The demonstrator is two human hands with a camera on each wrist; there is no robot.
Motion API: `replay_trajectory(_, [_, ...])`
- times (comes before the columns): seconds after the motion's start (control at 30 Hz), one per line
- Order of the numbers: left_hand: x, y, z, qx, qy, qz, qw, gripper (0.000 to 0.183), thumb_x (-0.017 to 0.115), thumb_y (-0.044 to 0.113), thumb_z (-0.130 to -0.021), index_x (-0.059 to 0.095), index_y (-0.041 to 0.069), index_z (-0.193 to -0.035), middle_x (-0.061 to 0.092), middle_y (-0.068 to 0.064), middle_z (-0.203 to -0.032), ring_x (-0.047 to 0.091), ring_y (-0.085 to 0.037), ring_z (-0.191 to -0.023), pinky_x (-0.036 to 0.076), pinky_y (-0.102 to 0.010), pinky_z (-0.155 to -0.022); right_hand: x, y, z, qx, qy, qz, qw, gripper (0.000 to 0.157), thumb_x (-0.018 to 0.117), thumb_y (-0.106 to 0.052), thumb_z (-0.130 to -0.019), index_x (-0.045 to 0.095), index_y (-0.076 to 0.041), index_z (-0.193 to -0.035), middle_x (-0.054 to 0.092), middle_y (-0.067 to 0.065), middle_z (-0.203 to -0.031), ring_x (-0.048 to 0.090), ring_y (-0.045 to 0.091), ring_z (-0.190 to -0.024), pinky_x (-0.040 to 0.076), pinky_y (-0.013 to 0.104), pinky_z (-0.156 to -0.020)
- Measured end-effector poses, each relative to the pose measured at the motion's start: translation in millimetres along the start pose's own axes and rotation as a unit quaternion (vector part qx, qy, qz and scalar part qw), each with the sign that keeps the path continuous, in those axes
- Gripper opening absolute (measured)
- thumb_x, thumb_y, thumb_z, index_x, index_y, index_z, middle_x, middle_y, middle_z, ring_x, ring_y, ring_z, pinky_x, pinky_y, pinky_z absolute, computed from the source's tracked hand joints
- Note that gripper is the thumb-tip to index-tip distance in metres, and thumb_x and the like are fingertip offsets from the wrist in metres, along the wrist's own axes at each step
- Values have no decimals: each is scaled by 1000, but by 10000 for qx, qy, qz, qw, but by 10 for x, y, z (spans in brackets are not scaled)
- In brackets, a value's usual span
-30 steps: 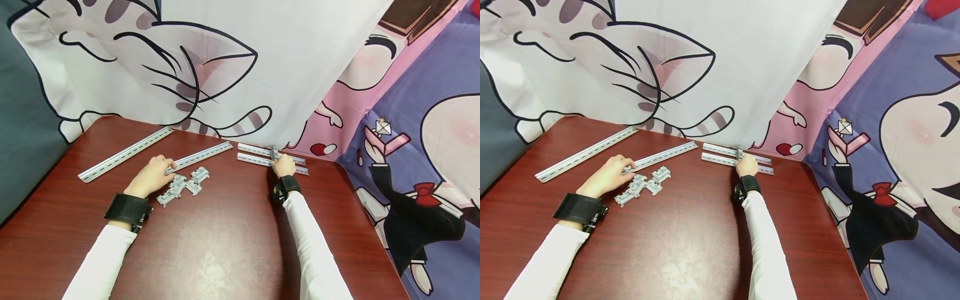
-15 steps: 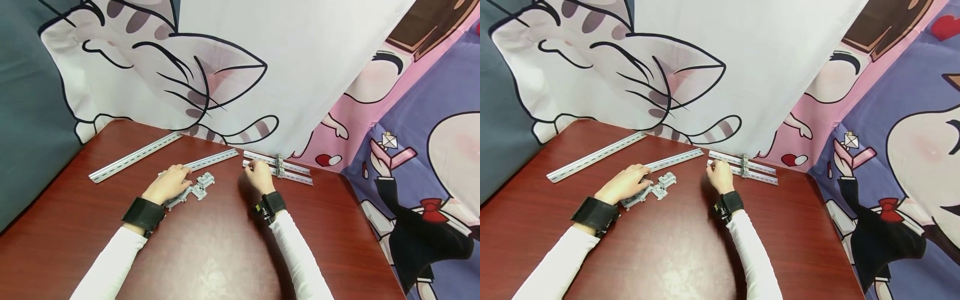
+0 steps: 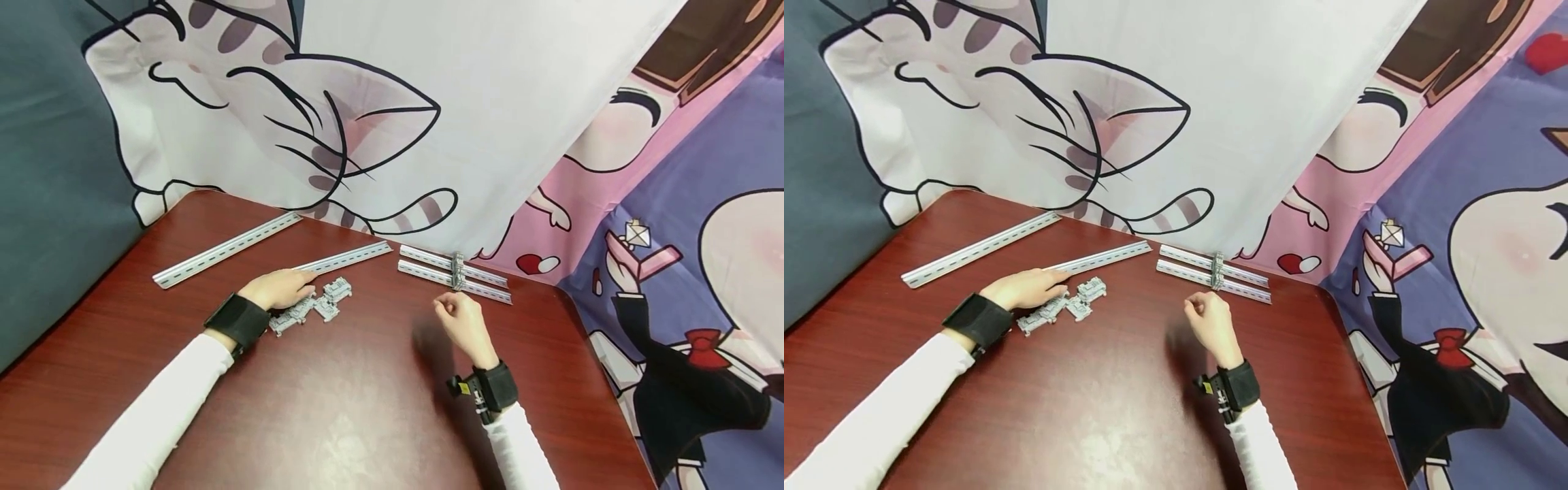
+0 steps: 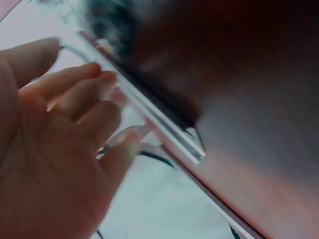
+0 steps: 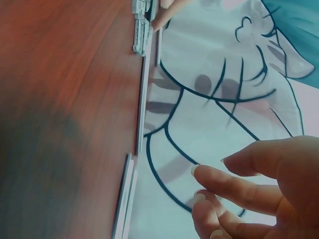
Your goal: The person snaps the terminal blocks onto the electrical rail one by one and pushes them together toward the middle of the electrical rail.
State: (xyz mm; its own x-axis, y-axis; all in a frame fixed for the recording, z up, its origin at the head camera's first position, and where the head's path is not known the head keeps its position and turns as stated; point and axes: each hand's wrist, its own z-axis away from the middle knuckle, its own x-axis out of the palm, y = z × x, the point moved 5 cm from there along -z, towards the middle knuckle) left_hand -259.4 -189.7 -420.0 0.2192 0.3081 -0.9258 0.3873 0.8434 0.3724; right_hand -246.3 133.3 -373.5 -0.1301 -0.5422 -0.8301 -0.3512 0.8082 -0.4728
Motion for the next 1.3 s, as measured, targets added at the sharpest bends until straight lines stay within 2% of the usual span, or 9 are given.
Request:
replay_trajectory(0.1, [48,-50,-41,161,-185,45,9997,50,43,21,-102,41,-11,-141,43,-30,-144,38,-44,-137,32,-52,-112,-101,59,163,53,-64,-22,10000,13,63,-13,-90,74,-6,-89,56,0,-70,47,12,-65,37,23,-61])
replay_trajectory(0.3, [82,-127,-52,36,-359,454,9983,55,39,26,-104,34,-12,-144,34,-32,-149,29,-46,-141,25,-54,-115,-218,188,369,209,-208,-47,9996,12,62,-14,-91,74,-10,-87,57,-1,-71,47,11,-64,37,22,-58])
replay_trajectory(0.47, [68,-146,-17,50,-474,571,9972,54,38,24,-104,32,-11,-145,31,-32,-150,26,-46,-142,24,-55,-115,-291,292,484,328,-227,-16,9992,13,62,-15,-92,74,-10,-89,58,1,-75,47,12,-63,37,22,-57])
replay_trajectory(0.6, [32,-178,89,-40,-560,545,9969,54,40,24,-104,32,-11,-145,32,-32,-150,28,-47,-141,26,-56,-114,-348,324,549,320,-260,-22,9991,13,62,-17,-92,73,-11,-90,60,1,-78,48,12,-64,39,23,-59])
replay_trajectory(0.87, [-20,-257,285,-44,-490,494,9976,54,43,21,-102,33,-12,-144,32,-34,-148,28,-49,-139,26,-58,-113,-497,373,653,365,-147,54,9992,11,63,-16,-91,73,-12,-88,61,2,-78,50,13,-66,40,23,-60])
replay_trajectory(0.97, [-31,-289,383,-70,-496,525,9974,52,42,14,-101,32,-13,-144,31,-36,-148,28,-51,-139,26,-58,-112,-524,374,676,332,-156,106,9993,11,63,-16,-91,73,-11,-89,61,2,-79,50,13,-68,41,24,-62])
replay_trajectory(1.13, [-78,-307,580,-326,-670,706,9947,56,39,-4,-91,32,-9,-145,31,-34,-149,29,-51,-138,27,-60,-111,-536,403,726,330,-211,167,9991,12,63,-16,-92,74,-10,-90,60,1,-79,49,13,-68,40,24,-63])
replay_trajectory(1.3, [-84,-316,767,-664,-876,771,9909,60,40,-3,-89,31,-2,-149,30,-30,-151,30,-51,-137,28,-61,-110,-526,440,795,392,-317,150,9986,12,63,-16,-92,73,-10,-91,59,0,-78,48,12,-66,40,23,-61])
